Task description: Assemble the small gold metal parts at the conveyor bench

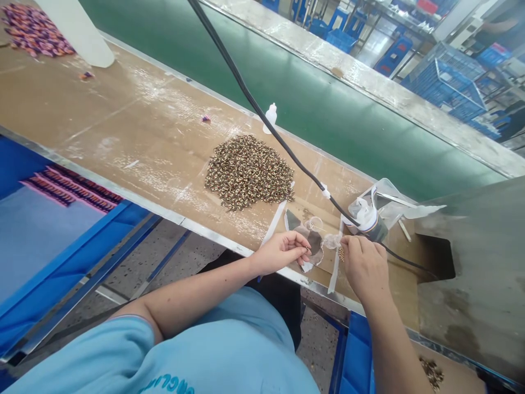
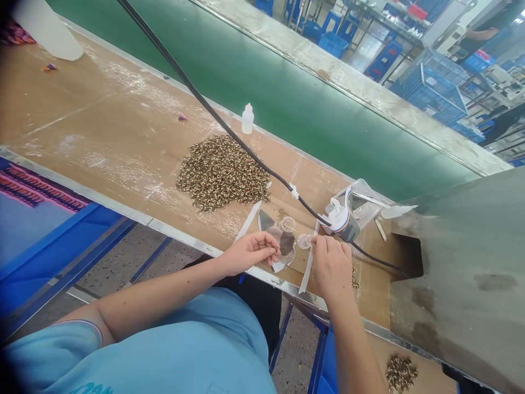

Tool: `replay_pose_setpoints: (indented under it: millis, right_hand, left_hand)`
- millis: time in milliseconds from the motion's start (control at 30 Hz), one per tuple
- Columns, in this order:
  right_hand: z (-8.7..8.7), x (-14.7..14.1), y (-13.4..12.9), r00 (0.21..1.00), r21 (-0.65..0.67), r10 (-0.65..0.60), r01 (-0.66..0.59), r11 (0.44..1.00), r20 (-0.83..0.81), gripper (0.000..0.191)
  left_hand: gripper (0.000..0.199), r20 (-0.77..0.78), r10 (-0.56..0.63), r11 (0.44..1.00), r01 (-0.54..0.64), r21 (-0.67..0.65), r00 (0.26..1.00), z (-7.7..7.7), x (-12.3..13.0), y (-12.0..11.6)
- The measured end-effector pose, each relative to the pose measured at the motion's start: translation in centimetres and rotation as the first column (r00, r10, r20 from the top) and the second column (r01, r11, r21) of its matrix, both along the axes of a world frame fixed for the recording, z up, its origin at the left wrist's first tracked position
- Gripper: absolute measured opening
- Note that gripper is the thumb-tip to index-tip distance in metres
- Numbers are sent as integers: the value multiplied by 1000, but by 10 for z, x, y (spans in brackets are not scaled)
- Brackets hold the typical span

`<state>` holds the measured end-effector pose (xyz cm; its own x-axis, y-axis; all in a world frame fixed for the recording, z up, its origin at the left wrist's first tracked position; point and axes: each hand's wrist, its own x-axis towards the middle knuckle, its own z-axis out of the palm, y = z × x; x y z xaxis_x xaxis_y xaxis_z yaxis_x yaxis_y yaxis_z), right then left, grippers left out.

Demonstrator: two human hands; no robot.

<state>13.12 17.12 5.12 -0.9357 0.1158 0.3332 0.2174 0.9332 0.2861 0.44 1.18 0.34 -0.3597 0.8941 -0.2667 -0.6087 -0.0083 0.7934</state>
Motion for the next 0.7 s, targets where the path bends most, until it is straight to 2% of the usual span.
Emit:
replay_pose_setpoints:
  millis: [233,400,467,567,700]
  right_hand:
    - [-3,2,2,998,-166,-59,55,985,-22,23]
    - [-3,6,1,988,-333,-129,93,938,-86,23]
    - [-3,7,-4,976,-430,-182,115,895,-118,23]
    - [-4,9,-18,956,-597,-238,90,797,-173,17]
    - [-8,5,-43,956,-709,-210,3,705,-205,14]
  left_hand:
    - [28,24,0,1000,-1,10,1000,3,-1,-1]
    - [29,39,-5,1000,5,14,999,4,-2,-1]
    - [32,84,-26,1000,24,19,996,4,-4,-2]
    - [38,184,-60,998,56,31,981,3,-6,-3]
    - [40,244,-86,996,80,34,966,2,-7,-5]
